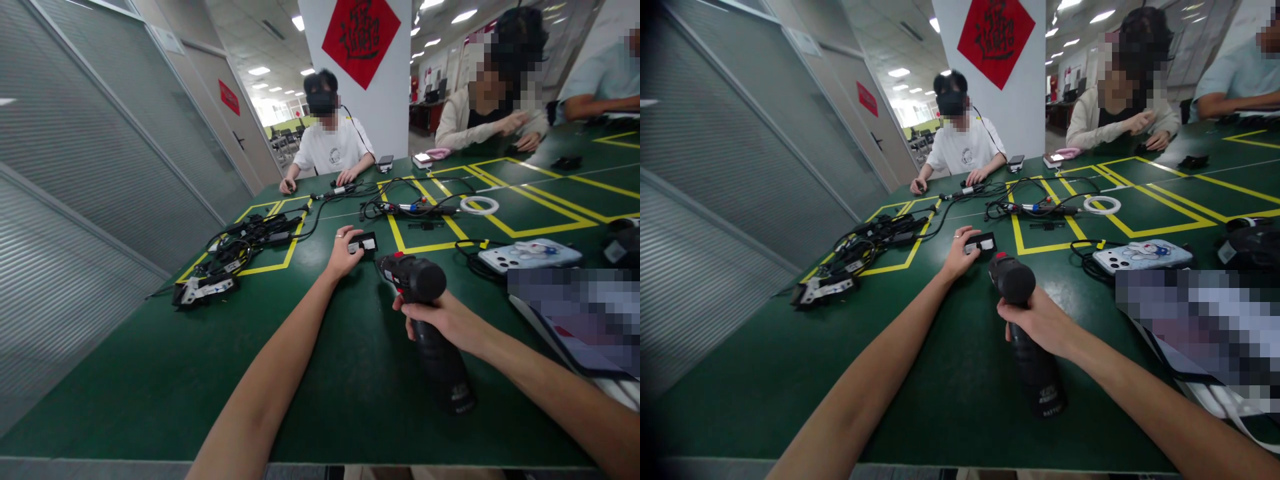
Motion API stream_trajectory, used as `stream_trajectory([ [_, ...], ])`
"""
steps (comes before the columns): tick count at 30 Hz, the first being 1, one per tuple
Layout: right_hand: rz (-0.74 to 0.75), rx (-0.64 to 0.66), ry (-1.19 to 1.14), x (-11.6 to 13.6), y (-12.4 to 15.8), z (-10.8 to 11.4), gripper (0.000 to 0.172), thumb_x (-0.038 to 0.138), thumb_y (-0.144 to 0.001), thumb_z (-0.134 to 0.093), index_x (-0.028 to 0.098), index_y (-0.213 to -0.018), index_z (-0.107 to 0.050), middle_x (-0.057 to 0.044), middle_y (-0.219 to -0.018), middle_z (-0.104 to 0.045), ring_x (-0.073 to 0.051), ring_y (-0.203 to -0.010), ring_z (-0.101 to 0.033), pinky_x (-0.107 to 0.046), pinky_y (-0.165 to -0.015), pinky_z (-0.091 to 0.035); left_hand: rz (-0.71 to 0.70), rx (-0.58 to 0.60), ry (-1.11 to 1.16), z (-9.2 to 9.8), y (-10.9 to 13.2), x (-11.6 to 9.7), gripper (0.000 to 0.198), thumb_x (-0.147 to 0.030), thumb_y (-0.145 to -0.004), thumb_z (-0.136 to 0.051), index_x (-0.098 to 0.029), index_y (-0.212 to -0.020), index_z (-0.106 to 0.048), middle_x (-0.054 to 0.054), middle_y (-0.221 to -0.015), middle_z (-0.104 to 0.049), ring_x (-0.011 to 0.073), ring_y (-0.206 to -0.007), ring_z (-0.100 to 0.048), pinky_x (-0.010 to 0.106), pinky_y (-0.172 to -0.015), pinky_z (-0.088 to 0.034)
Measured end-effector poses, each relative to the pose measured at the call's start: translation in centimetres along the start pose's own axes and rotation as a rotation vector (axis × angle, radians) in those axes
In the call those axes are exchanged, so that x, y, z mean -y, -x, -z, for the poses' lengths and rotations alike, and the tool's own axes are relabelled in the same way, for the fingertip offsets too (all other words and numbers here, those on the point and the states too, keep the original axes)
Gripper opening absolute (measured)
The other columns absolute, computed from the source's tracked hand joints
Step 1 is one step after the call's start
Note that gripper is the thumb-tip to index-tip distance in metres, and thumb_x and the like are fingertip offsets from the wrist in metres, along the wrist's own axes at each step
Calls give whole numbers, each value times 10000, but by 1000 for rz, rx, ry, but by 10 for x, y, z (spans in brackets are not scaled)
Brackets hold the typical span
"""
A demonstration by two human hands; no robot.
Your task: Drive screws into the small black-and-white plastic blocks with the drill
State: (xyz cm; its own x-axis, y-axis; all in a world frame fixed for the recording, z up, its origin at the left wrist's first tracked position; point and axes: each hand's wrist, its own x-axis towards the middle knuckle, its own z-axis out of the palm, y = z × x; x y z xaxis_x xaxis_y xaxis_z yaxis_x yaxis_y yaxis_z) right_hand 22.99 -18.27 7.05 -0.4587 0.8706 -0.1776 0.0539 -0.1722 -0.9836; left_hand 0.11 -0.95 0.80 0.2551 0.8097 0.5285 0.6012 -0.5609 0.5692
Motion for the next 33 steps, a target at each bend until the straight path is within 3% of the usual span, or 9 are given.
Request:
stream_trajectory([
  [6, 58, -32, 144, 2, 4, -9, 373, 398, -828, -573, 149, -1103, -528, -7, -686, -595, -163, -613, -592, -311, -627, -464, -179, 28, -315, 2, 5, -6, 549, -366, -694, -696, -214, -1192, -523, 115, -1332, -425, 285, -1283, -362, 470, -1077, -317],
  [10, 164, -186, 345, -2, 7, -15, 679, 432, -788, -615, 194, -1373, -366, -70, -966, -642, -196, -774, -622, -344, -723, -477, -268, 33, -433, 5, 5, -6, 497, -327, -698, -705, -208, -1154, -548, 112, -1288, -477, 280, -1251, -401, 482, -1060, -347],
  [14, 179, -322, 655, -7, 7, -23, 879, 411, -723, -676, 242, -1461, -229, -103, -1158, -607, -261, -982, -596, -382, -813, -455, -310, 40, -458, 6, 4, -5, 451, -264, -725, -684, -192, -1153, -559, 107, -1199, -538, 258, -1169, -473, 451, -1017, -397],
  [22, 54, -365, 1140, -18, -3, -48, 835, 356, -700, -689, 249, -1435, -308, -152, -1020, -634, -342, -887, -619, -419, -705, -449, -311, 15, -446, 5, 7, -5, 414, -294, -774, -635, -177, -1161, -548, 108, -1121, -565, 231, -1074, -521, 409, -956, -436],
  [27, 33, -301, 1261, -9, -5, -54, 862, 394, -670, -722, 209, -1420, -341, -199, -1035, -618, -371, -886, -607, -429, -671, -452, -309, -44, -419, 4, 8, -8, 404, -343, -799, -600, -170, -1159, -537, 116, -1122, -558, 227, -1054, -529, 401, -935, -446],
  [30, 105, -388, 1219, 15, -23, -47, 699, 489, -741, -628, 151, -1332, -468, -213, -1004, -624, -390, -915, -587, -479, -709, -451, -327, -100, -386, 3, 7, -11, 411, -354, -816, -573, -158, -1172, -517, 125, -1129, -553, 227, -1061, -524, 403, -942, -442],
  [33, 330, -577, 1018, 33, -65, -31, 530, 422, -846, -482, 126, -1285, -499, -201, -1096, -595, -356, -1043, -548, -494, -852, -428, -361, -160, -347, 4, 7, -16, 387, -338, -836, -539, -152, -1174, -501, 132, -1140, -546, 230, -1092, -506, 412, -954, -435],
])
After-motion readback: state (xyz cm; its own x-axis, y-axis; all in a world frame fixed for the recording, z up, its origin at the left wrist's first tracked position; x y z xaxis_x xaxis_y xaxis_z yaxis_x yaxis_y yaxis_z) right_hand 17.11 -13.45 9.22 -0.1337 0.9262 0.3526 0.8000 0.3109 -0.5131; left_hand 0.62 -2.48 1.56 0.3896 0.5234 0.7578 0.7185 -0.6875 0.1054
